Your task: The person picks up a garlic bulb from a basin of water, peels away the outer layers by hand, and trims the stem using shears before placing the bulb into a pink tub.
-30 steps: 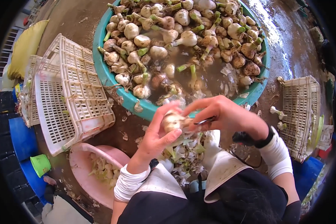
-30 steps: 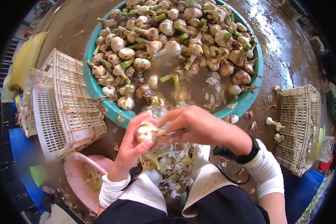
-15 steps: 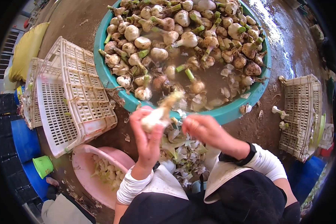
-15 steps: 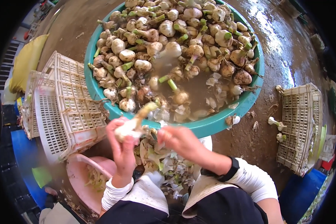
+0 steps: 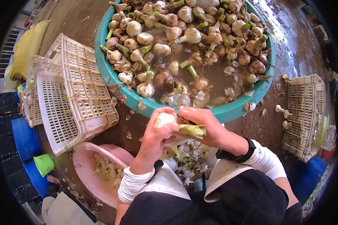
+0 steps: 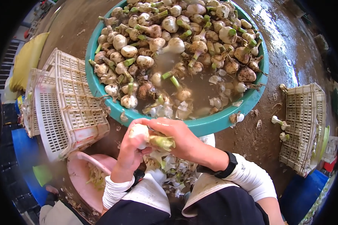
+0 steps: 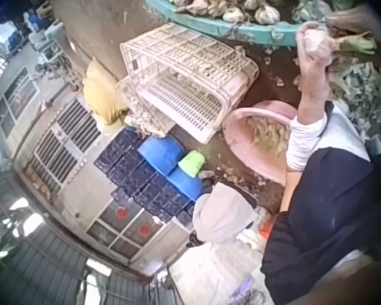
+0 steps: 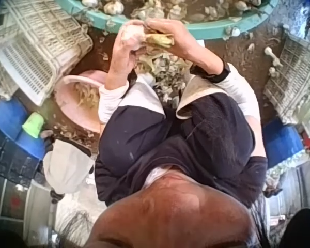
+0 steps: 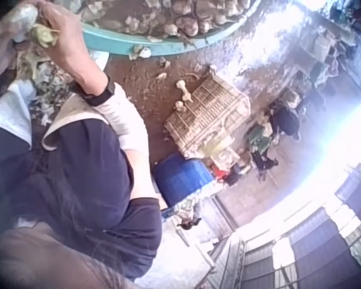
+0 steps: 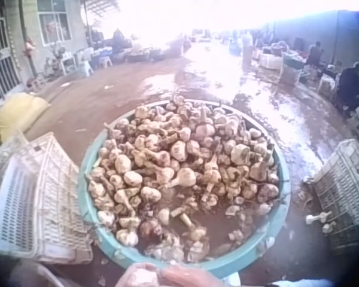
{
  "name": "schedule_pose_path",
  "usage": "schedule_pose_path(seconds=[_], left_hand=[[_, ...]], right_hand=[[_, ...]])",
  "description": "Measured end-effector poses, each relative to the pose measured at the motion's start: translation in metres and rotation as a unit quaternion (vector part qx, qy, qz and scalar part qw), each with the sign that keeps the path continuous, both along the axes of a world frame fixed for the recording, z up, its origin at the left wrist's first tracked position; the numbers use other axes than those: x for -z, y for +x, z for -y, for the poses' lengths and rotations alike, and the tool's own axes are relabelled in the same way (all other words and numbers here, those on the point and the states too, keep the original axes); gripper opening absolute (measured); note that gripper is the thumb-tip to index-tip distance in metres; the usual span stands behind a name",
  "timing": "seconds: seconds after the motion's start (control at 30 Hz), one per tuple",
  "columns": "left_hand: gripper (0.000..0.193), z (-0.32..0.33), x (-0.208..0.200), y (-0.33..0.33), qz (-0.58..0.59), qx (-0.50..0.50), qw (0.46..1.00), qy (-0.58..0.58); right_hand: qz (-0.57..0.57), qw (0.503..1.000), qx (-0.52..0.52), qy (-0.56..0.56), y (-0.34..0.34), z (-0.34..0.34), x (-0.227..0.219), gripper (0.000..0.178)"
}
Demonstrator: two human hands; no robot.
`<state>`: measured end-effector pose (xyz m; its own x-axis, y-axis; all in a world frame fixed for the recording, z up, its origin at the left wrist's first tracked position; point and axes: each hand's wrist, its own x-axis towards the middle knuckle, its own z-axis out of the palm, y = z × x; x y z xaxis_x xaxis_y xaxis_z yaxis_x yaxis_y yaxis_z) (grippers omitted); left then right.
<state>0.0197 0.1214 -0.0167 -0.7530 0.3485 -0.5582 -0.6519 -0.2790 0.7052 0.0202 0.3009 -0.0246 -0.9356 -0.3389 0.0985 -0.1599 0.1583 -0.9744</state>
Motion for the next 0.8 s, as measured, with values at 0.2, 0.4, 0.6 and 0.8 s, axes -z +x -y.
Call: schedule_pose_path(seconds=[0.2, 0.4, 0.6, 0.8], left_hand=[[0.042, 0.013, 0.01, 0.002, -0.069, 0.027, 0.996, 0.047], [0.061, 0.015, 0.03, 0.008, -0.1, 0.044, 0.993, 0.038], [0.051, 0.001, 0.018, 0.015, -0.058, 0.037, 0.997, 0.041], [0.041, -0.008, 0.005, 0.007, -0.046, 0.028, 0.997, 0.055]], right_hand=[[0.005, 0.997, 0.078, -0.012, -0.028, -0.042, -0.011, 0.014], [-0.008, 0.982, -0.047, 0.18, -0.008, -0.025, -0.024, 0.05], [-0.063, 0.972, 0.021, 0.227, 0.003, -0.01, -0.015, 0.03], [-0.069, 0.951, 0.051, 0.297, 0.007, -0.011, -0.02, 0.022]])
